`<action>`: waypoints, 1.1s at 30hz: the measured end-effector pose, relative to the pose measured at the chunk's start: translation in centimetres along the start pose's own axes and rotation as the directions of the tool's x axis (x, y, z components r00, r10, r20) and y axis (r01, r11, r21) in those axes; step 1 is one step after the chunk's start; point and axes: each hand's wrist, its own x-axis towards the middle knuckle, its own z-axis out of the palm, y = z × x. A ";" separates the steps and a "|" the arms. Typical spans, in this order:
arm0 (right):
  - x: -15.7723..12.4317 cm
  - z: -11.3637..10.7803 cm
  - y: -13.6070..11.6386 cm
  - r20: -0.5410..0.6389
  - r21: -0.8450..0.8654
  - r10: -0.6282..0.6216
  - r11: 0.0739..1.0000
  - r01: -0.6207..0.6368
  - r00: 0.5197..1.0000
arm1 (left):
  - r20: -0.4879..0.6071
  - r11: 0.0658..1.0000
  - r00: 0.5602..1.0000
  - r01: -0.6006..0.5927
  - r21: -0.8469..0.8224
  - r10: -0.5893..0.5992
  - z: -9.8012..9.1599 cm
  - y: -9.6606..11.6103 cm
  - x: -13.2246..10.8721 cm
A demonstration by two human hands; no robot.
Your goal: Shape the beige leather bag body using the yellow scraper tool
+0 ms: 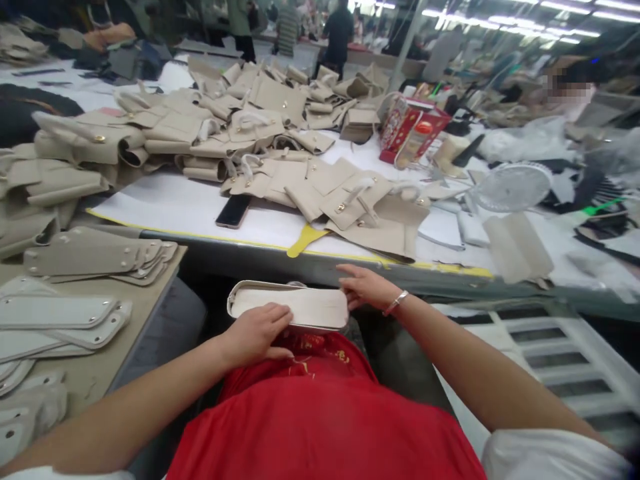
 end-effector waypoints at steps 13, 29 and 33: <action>-0.5 1.3 5.8 -0.022 -0.099 -0.201 0.975 0.198 0.979 | 0.199 0.969 0.959 -0.225 0.099 0.202 -0.7 0.5 4.6; -1.3 -0.1 5.9 -0.079 0.290 -0.164 0.940 0.181 0.983 | 0.332 0.947 0.894 -0.321 0.009 0.300 -1.8 -1.2 5.9; 0.4 0.7 10.0 0.003 0.748 0.054 0.662 -0.038 0.999 | 0.353 0.935 0.887 -0.345 0.080 0.297 -1.4 -1.4 5.9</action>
